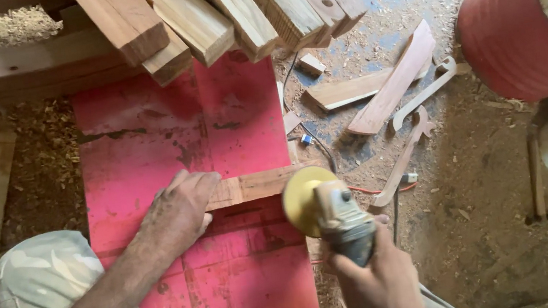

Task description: Sanding and shaping wooden furniture components using a hand-held angle grinder with a sanding disc.

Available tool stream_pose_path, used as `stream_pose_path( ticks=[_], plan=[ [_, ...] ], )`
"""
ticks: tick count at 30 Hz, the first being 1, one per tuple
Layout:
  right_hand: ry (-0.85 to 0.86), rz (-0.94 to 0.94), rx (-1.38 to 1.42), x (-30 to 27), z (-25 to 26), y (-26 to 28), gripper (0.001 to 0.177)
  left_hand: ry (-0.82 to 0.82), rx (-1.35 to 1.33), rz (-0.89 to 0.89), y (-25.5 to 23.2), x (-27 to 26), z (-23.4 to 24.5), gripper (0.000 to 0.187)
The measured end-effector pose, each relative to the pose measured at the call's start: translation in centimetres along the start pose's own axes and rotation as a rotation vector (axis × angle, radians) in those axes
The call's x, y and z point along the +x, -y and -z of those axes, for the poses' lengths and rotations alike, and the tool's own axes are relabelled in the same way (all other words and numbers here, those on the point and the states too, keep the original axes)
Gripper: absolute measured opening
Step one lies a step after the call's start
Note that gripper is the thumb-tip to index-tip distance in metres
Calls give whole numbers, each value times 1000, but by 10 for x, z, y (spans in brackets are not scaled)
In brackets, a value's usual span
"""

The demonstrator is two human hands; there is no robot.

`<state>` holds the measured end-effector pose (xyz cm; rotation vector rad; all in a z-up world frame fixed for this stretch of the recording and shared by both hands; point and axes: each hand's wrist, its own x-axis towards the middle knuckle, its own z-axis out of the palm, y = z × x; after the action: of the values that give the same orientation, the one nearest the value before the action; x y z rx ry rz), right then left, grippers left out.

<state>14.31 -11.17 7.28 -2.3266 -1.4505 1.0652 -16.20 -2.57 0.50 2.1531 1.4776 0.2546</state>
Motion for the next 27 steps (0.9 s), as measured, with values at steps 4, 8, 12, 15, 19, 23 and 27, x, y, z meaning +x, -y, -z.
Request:
stream_pose_path(
  ticks=[4,8,12,15,19,23,27],
  plan=[
    [-68,-51,13,13,7,-18,61,-4,-10,1,3,1,-5,63],
    [29,-125,-174,-7,12,49,67,11,-2,6,1,1,-3,64],
    [95,99,-106,-9,12,57,79,-4,-19,15,2,2,-6,67],
    [121,-97,-198,3,11,32,63,-14,-21,22,1,1,-2,66],
    [0,-161,60,23,21,0,58,29,-10,33,0,0,-2,62],
    [-5,-11,3,23,15,-3,60,23,-3,23,1,2,-2,62],
    [136,-112,-195,-3,16,66,72,10,11,3,2,4,-3,67]
  ],
)
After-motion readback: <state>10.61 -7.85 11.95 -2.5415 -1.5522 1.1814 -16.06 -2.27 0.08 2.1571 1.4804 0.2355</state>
